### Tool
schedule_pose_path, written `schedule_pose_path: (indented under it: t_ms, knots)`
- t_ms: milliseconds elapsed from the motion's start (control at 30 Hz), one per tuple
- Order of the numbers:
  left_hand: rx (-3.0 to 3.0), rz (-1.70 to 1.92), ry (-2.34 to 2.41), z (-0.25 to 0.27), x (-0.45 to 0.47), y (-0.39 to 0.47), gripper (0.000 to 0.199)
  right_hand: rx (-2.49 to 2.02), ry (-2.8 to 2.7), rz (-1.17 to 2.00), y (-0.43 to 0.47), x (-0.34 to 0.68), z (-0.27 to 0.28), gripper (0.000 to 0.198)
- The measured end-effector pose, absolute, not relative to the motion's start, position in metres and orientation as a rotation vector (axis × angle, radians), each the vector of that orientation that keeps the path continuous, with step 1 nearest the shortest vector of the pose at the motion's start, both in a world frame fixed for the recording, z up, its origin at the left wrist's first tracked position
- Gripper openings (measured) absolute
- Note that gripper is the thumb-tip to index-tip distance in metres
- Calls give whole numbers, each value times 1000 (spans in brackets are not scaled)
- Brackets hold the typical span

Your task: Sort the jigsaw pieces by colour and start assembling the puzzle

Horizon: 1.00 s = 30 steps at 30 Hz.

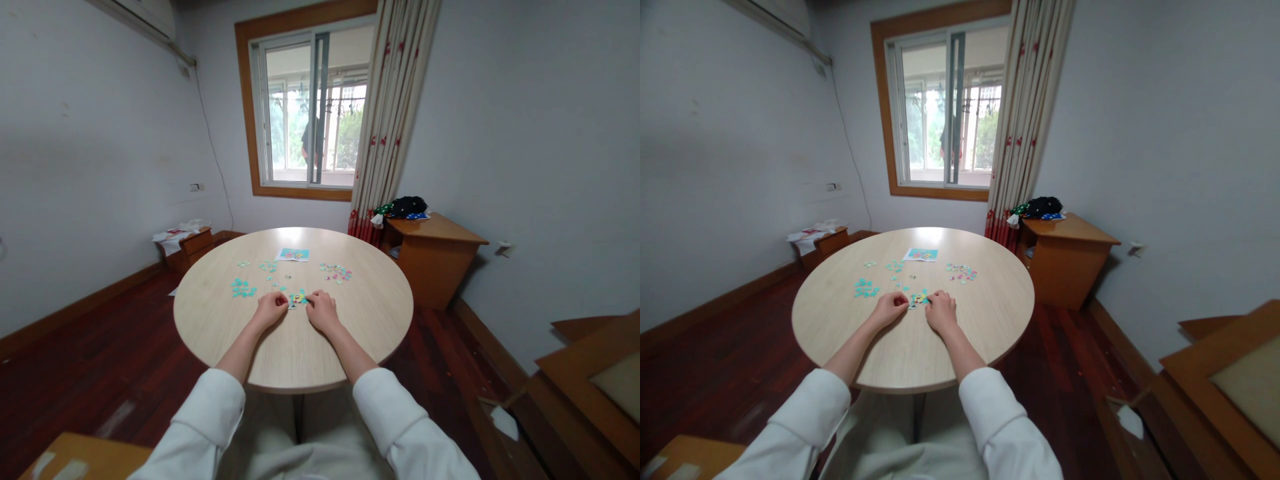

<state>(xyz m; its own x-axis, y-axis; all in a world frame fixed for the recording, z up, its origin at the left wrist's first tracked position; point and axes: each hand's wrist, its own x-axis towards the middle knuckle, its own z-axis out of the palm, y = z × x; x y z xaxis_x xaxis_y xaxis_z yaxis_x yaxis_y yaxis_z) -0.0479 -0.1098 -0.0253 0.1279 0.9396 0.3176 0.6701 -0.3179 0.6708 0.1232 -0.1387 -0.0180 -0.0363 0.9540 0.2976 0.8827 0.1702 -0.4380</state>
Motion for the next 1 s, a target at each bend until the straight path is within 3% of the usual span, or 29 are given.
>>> schedule_pose_path:
  t_ms: [1000]
  knots:
    - [2113,921,1549,-22,-49,-113,25,-1757,-1960,168,-138,124,-18,29]
